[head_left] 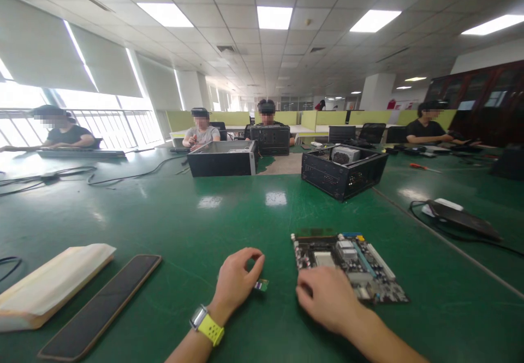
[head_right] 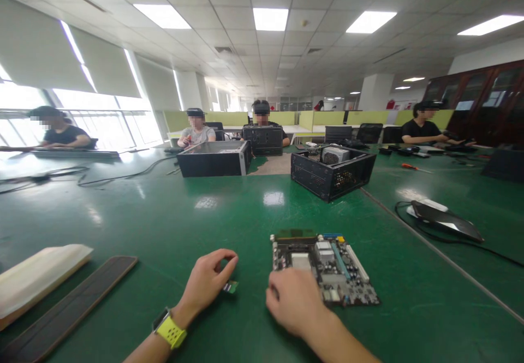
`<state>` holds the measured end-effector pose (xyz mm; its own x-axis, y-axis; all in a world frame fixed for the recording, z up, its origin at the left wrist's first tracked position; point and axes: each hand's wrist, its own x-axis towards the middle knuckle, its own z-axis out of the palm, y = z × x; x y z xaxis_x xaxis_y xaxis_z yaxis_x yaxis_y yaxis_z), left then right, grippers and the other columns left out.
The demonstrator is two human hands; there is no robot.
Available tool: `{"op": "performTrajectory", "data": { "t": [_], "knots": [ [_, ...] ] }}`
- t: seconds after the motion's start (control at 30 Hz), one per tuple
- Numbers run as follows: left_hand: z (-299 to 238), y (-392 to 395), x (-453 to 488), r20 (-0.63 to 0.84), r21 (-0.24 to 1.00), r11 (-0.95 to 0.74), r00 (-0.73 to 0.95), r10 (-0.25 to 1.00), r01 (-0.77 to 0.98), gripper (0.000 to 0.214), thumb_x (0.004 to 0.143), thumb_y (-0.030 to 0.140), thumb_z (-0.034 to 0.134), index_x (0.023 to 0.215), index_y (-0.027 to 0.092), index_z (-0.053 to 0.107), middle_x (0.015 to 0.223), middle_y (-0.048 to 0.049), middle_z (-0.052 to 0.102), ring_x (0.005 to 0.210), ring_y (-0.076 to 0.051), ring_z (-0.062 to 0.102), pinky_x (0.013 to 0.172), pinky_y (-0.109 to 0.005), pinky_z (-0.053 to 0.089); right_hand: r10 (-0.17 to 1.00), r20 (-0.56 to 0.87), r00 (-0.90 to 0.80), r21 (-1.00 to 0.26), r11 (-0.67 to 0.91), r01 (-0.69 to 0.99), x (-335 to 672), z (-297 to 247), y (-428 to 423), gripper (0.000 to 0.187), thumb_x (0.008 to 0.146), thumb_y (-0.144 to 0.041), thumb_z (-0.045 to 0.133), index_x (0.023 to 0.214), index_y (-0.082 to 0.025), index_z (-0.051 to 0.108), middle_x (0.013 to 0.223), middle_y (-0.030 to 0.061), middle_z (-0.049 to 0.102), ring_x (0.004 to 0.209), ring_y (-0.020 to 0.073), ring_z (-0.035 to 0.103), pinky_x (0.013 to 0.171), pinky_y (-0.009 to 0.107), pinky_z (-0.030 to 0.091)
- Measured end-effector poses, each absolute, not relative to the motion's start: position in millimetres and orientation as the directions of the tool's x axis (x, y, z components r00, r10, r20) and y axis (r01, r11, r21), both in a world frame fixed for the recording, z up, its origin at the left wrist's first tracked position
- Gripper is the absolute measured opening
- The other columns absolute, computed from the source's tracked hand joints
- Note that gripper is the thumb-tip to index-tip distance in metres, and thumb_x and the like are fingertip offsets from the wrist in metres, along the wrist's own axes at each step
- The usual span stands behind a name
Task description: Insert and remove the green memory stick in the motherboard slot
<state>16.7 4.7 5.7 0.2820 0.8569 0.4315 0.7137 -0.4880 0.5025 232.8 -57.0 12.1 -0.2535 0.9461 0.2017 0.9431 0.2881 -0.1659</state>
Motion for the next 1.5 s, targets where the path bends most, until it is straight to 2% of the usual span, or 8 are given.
{"op": "performTrajectory", "data": {
  "t": [0.13, 0.23, 0.37, 0.53, 0.6, 0.8, 1.2, 1.5],
  "knots": [
    [7.1, 3.3, 17.9, 0.411, 0.521, -0.493, 0.301, 0.86, 0.697, 0.027, 0.087, 0.035, 0.046, 0.083, 0.02, 0.068, 0.082, -0.0015, 0.069, 0.068, -0.016, 0.06, 0.059, -0.024, 0.044, 0.972, 0.186, 0.145, -0.154, -0.117, 0.981, 291.7, 17.0, -28.2, 0.021, 0.08, -0.028, 0.048, 0.072, -0.023, 0.067, 0.071, 0.0087, 0.068, 0.064, 0.0221, 0.062, 0.055, 0.029, 0.036],
    [6.4, 3.2, 18.8, 0.404, 0.521, -0.496, 0.311, 0.86, 0.695, 0.026, 0.087, 0.035, 0.046, 0.083, 0.02, 0.067, 0.082, -0.0012, 0.069, 0.067, -0.015, 0.06, 0.059, -0.024, 0.044, 0.964, 0.2, 0.175, -0.162, -0.144, 0.976, 309.6, 13.7, -21.8, 0.019, 0.079, -0.03, 0.05, 0.074, -0.022, 0.066, 0.075, 0.01, 0.068, 0.066, 0.0242, 0.063, 0.057, 0.031, 0.038],
    [4.5, 3.9, 19.6, 0.399, 0.512, -0.501, 0.323, 0.858, 0.698, 0.025, 0.087, 0.034, 0.046, 0.084, 0.02, 0.067, 0.084, -0.0014, 0.069, 0.069, -0.016, 0.061, 0.063, -0.025, 0.046, 0.986, 0.166, 0.006, -0.237, 0.034, 0.971, 285.0, 19.0, -41.2, 0.022, 0.076, -0.038, 0.057, 0.07, -0.02, 0.068, 0.071, 0.0099, 0.067, 0.068, 0.0251, 0.062, 0.058, 0.031, 0.039],
    [1.0, 4.1, 20.9, 0.398, 0.495, -0.549, 0.386, 0.832, 0.674, 0.027, 0.085, 0.035, 0.052, 0.106, 0.022, 0.061, 0.105, -0.0038, 0.066, 0.084, -0.019, 0.063, 0.07, -0.027, 0.049, 0.821, -0.082, -0.565, -0.777, 0.303, 0.552, 245.2, 37.8, -75.3, 0.035, 0.076, -0.044, 0.059, 0.105, -0.025, 0.065, 0.079, 0.0003, 0.069, 0.059, 0.0139, 0.061, 0.052, 0.022, 0.041],
    [-0.9, 3.8, 21.4, 0.387, 0.49, -0.559, 0.407, 0.827, 0.669, 0.037, 0.084, 0.037, 0.054, 0.119, 0.024, 0.055, 0.115, -0.0048, 0.062, 0.088, -0.02, 0.062, 0.072, -0.028, 0.05, 0.825, -0.016, -0.565, -0.871, 0.266, 0.413, 245.7, 41.6, -73.8, 0.037, 0.08, -0.042, 0.054, 0.112, -0.025, 0.061, 0.088, 0.0006, 0.069, 0.063, 0.0132, 0.062, 0.056, 0.022, 0.045],
    [-2.7, 2.3, 22.3, 0.304, 0.497, -0.54, 0.446, 0.842, 0.679, 0.048, 0.08, 0.036, 0.06, 0.125, 0.024, 0.046, 0.118, -0.0047, 0.062, 0.09, -0.021, 0.063, 0.073, -0.029, 0.05, 0.938, 0.344, -0.052, -0.631, 0.272, 0.727, 283.0, 18.0, -30.4, 0.03, 0.08, -0.033, 0.054, 0.105, -0.02, 0.064, 0.109, 0.0086, 0.063, 0.105, 0.023, 0.054, 0.093, 0.036, 0.039],
    [-4.0, 2.1, 20.5, 0.338, 0.496, -0.63, 0.536, 0.774, 0.597, 0.04, 0.082, 0.025, 0.057, 0.122, 0.026, 0.054, 0.132, -0.0031, 0.052, 0.116, -0.021, 0.053, 0.096, -0.035, 0.044, 0.956, 0.292, -0.033, -0.641, 0.222, 0.735, 288.2, -12.3, -15.9, 0.024, 0.083, -0.027, 0.045, 0.098, -0.02, 0.062, 0.094, 0.0045, 0.064, 0.087, 0.0188, 0.057, 0.081, 0.032, 0.042],
    [-3.0, 1.0, 23.0, 0.382, 0.507, -0.621, 0.49, 0.784, 0.598, 0.036, 0.081, 0.025, 0.058, 0.117, 0.025, 0.059, 0.124, -0.0043, 0.059, 0.099, -0.021, 0.062, 0.082, -0.031, 0.053, 0.943, 0.33, -0.043, -0.653, 0.261, 0.711, 287.6, -10.3, -16.3, 0.02, 0.083, -0.024, 0.044, 0.086, -0.02, 0.063, 0.088, 0.0041, 0.063, 0.084, 0.0184, 0.056, 0.078, 0.031, 0.043]
  ]
}}
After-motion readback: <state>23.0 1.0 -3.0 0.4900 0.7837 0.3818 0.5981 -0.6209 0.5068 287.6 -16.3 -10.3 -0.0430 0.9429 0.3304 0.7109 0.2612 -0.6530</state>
